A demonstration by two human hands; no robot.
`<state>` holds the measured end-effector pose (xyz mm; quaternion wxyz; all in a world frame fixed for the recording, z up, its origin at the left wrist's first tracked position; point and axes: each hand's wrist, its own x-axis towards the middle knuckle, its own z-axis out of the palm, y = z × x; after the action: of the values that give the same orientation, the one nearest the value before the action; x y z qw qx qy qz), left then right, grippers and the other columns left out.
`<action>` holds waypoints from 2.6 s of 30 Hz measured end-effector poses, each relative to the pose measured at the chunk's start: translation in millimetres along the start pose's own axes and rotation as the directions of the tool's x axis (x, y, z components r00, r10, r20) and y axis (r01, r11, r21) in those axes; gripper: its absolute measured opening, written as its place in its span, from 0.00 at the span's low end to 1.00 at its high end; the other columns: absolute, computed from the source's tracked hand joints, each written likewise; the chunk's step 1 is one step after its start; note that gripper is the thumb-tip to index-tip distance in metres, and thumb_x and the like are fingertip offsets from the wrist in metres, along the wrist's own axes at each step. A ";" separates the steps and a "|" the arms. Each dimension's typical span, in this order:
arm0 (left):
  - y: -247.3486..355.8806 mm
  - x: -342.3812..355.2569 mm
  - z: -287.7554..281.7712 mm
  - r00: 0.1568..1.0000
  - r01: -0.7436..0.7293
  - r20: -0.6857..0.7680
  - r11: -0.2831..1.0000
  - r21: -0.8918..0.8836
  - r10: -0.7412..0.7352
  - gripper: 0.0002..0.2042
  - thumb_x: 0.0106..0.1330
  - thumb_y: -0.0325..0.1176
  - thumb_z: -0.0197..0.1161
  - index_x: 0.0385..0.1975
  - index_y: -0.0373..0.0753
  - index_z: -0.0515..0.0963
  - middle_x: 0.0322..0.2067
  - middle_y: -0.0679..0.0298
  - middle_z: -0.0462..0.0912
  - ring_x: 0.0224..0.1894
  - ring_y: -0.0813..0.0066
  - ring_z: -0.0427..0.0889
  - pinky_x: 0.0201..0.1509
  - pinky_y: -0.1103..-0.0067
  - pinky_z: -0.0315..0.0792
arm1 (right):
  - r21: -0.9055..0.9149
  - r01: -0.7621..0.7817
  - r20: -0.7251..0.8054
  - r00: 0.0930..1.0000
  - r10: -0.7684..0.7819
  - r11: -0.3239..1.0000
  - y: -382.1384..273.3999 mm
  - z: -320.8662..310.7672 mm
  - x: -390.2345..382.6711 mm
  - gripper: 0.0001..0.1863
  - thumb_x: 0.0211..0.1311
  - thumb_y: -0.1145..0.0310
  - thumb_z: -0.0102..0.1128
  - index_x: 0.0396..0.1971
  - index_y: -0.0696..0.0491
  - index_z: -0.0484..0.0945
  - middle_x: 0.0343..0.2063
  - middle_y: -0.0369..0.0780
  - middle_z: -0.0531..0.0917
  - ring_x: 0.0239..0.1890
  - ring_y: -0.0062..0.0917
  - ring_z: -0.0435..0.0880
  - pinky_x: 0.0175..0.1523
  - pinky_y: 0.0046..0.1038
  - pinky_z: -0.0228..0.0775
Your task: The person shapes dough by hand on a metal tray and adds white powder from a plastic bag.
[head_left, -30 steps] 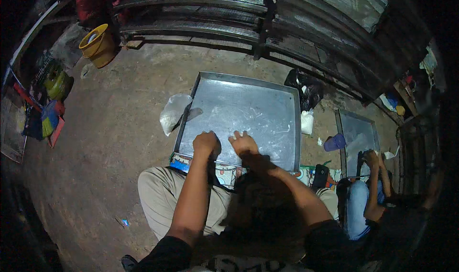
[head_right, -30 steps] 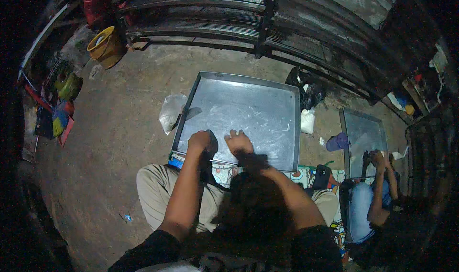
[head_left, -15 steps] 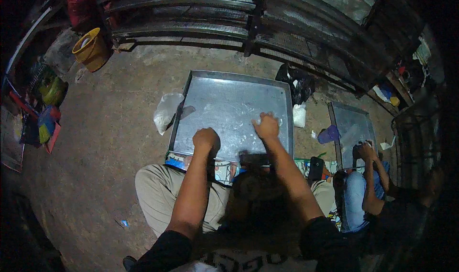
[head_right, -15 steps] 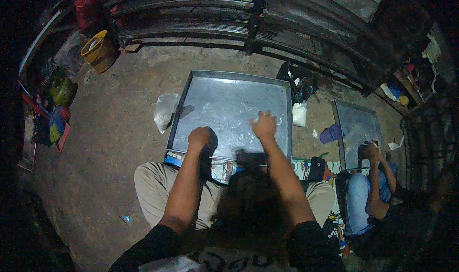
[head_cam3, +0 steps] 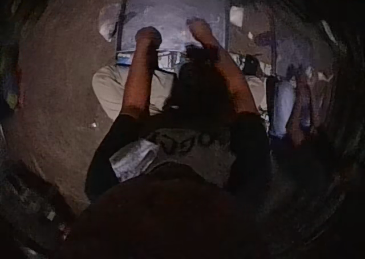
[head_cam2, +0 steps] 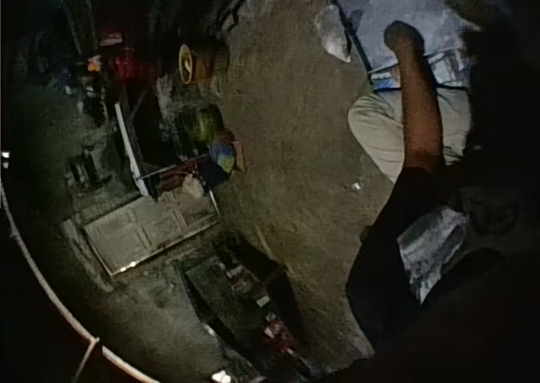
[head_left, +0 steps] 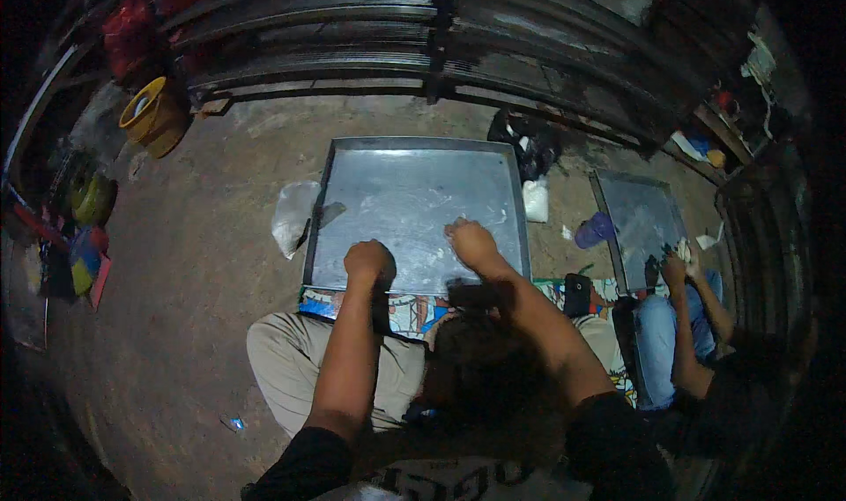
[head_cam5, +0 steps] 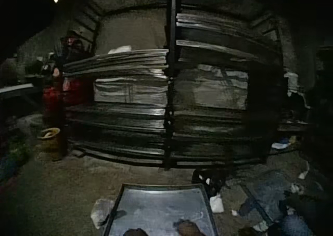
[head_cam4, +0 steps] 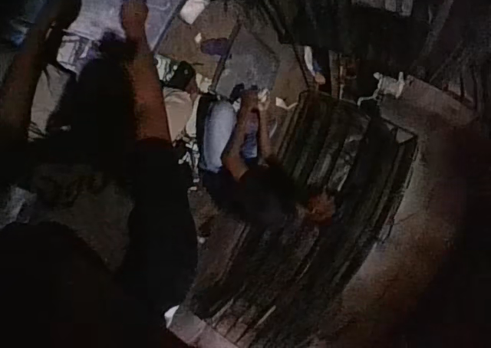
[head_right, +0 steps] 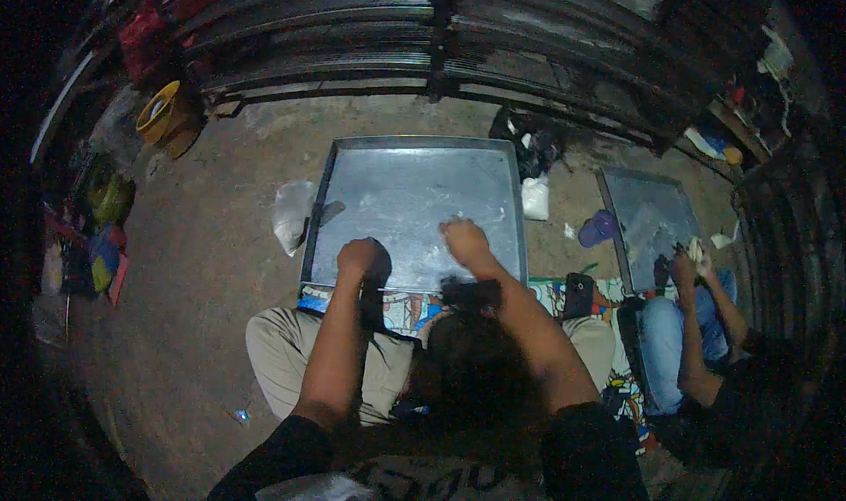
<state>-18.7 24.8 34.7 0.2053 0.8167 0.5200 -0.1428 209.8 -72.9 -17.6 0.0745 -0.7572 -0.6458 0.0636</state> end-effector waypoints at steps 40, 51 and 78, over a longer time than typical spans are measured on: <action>-15.9 -16.2 22.8 0.980 -0.017 -0.198 0.985 -0.170 -0.017 0.13 0.55 0.33 0.59 0.37 0.38 0.84 0.41 0.46 0.84 0.45 0.51 0.84 0.50 0.65 0.78 | 0.039 0.508 0.126 0.852 -0.509 0.861 -49.8 26.8 -18.8 0.09 0.60 0.68 0.54 0.36 0.45 0.83 0.43 0.35 0.80 0.47 0.34 0.79 0.57 0.34 0.70; -2.0 10.6 46.5 0.896 -0.432 -0.377 0.650 -0.625 0.233 0.16 0.64 0.37 0.60 0.47 0.34 0.80 0.42 0.48 0.84 0.47 0.53 0.83 0.52 0.69 0.74 | 0.962 -0.248 0.271 0.918 0.291 -0.114 17.6 -6.4 -13.1 0.12 0.68 0.69 0.51 0.47 0.52 0.79 0.39 0.42 0.82 0.40 0.34 0.81 0.44 0.35 0.77; 41.1 4.9 29.5 0.903 0.036 -0.160 -0.439 -0.898 0.399 0.21 0.77 0.40 0.46 0.63 0.36 0.64 0.54 0.55 0.75 0.56 0.65 0.76 0.59 0.70 0.73 | 0.717 -0.016 -0.204 0.951 0.232 0.697 -69.7 -27.8 -8.3 0.26 0.61 0.64 0.62 0.57 0.57 0.69 0.45 0.50 0.80 0.45 0.38 0.79 0.50 0.35 0.71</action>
<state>20.1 -1.0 14.4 0.8764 0.3220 0.2135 0.2875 146.3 -71.2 23.2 0.4447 -0.7138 -0.5013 0.2037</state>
